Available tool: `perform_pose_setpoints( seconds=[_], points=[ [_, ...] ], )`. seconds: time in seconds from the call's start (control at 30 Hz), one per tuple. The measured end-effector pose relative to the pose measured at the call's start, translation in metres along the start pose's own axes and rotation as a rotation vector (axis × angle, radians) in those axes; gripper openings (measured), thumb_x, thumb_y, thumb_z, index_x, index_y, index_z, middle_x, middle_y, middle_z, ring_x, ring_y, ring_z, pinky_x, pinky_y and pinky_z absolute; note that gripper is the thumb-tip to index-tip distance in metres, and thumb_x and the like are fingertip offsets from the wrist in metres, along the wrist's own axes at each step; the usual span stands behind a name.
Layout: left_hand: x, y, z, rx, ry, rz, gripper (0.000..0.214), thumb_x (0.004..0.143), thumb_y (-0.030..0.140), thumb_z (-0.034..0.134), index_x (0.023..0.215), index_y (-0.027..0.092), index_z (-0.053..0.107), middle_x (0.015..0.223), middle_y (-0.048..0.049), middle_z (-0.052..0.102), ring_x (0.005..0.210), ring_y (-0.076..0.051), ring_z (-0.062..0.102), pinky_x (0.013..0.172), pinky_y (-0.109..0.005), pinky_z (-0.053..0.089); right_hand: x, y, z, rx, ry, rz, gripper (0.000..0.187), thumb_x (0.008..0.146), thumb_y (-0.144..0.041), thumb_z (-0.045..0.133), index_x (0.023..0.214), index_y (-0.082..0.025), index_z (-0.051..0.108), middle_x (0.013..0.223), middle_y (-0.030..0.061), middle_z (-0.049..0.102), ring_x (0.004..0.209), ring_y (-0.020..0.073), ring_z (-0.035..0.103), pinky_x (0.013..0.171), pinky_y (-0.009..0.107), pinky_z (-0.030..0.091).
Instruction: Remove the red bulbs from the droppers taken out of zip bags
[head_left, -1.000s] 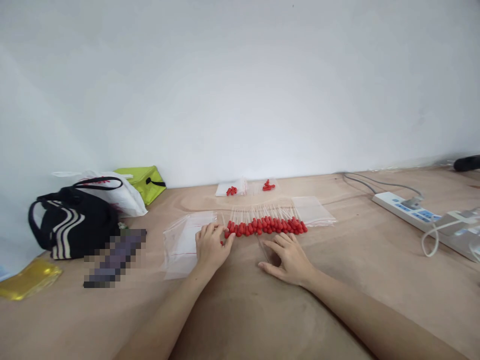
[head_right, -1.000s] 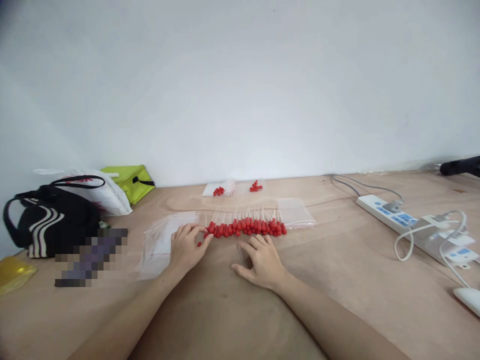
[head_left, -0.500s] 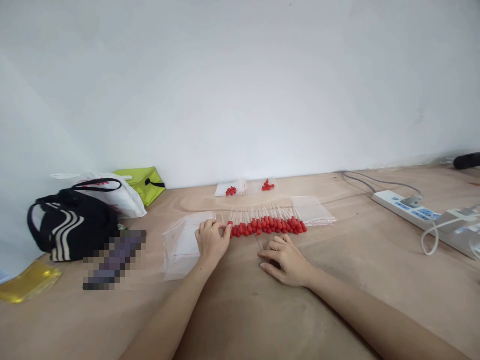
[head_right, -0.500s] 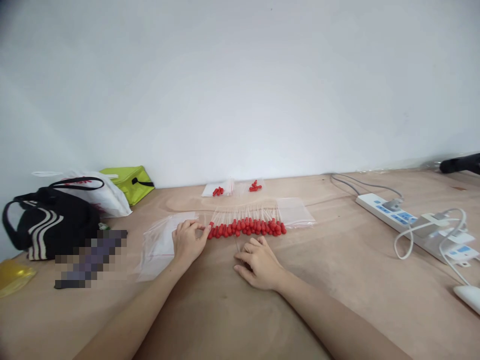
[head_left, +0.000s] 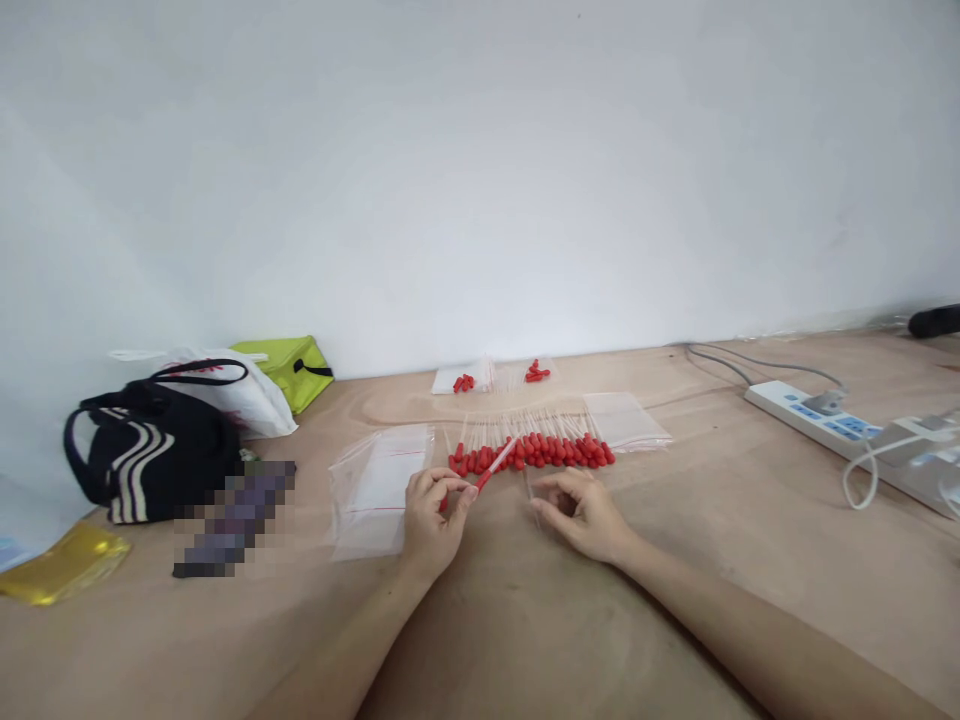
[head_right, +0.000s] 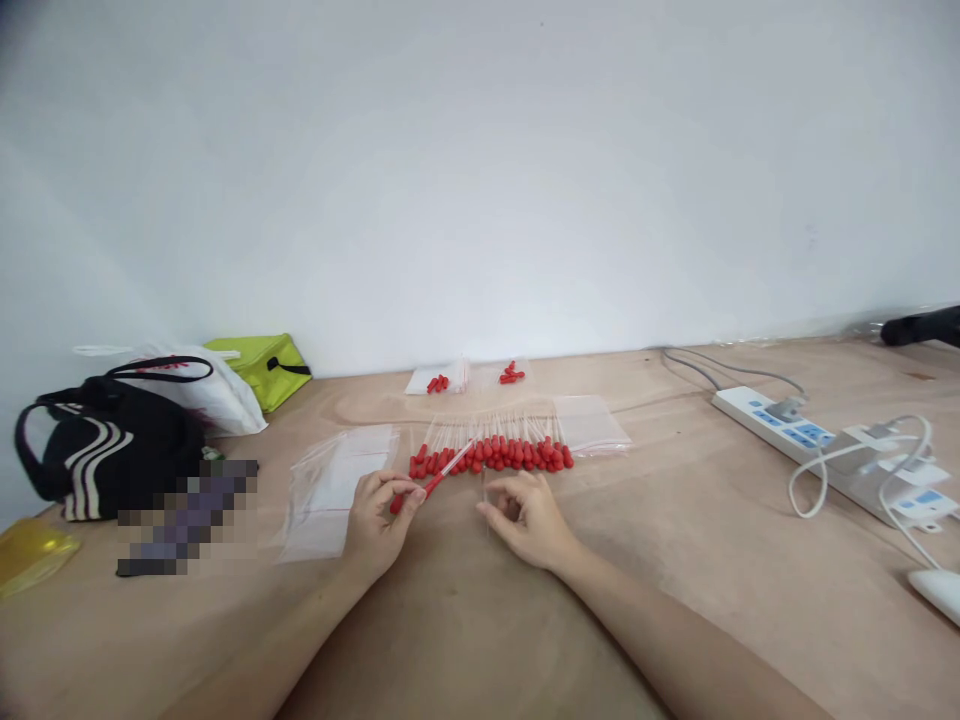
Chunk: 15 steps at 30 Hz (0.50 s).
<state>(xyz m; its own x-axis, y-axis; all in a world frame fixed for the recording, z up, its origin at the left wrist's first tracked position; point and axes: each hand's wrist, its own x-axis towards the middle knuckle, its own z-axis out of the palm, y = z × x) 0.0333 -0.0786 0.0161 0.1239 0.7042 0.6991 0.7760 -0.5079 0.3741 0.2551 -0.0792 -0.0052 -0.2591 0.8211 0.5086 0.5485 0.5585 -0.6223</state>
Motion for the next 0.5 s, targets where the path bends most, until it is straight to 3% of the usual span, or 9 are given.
perform_pose_setpoints(
  seconds=[0.07,0.13,0.27,0.5],
  points=[
    [0.001,0.003,0.000,-0.032,-0.044,0.086,0.017,0.080,0.029,0.051,0.070,0.020,0.061,0.077,-0.0032,0.057,0.079,-0.017,0.051,0.073,-0.033,0.042,-0.001,0.005,-0.004,0.015,0.175,0.024,0.025,0.080,-0.038,0.050,0.093,-0.017,0.057,0.065,0.0005,0.054,0.061,0.0130,0.050,0.061,0.028,0.040],
    [0.001,0.004,0.001,-0.049,-0.083,0.158,0.015,0.080,0.028,0.052,0.071,0.020,0.061,0.077,-0.0029,0.058,0.078,-0.016,0.052,0.074,-0.033,0.042,-0.001,0.008,-0.010,-0.038,0.256,-0.027,0.029,0.079,-0.039,0.051,0.097,-0.017,0.054,0.079,0.0053,0.056,0.073,0.0163,0.052,0.066,0.030,0.041],
    [-0.001,0.004,0.003,-0.069,-0.130,0.255,0.012,0.080,0.027,0.053,0.074,0.020,0.061,0.077,-0.0025,0.058,0.078,-0.016,0.052,0.075,-0.032,0.042,-0.002,0.006,-0.018,-0.225,0.107,-0.236,0.034,0.077,-0.040,0.054,0.105,-0.021,0.055,0.096,0.0074,0.057,0.089,0.0197,0.050,0.078,0.036,0.036],
    [-0.005,0.006,0.005,-0.075,-0.155,0.320,0.014,0.081,0.027,0.051,0.074,0.021,0.061,0.077,-0.0028,0.060,0.080,-0.016,0.053,0.076,-0.032,0.043,-0.003,0.000,-0.011,-0.367,-0.037,-0.370,0.024,0.083,-0.036,0.049,0.099,-0.023,0.061,0.073,0.0016,0.060,0.077,0.0150,0.049,0.082,0.038,0.027]
  ],
)
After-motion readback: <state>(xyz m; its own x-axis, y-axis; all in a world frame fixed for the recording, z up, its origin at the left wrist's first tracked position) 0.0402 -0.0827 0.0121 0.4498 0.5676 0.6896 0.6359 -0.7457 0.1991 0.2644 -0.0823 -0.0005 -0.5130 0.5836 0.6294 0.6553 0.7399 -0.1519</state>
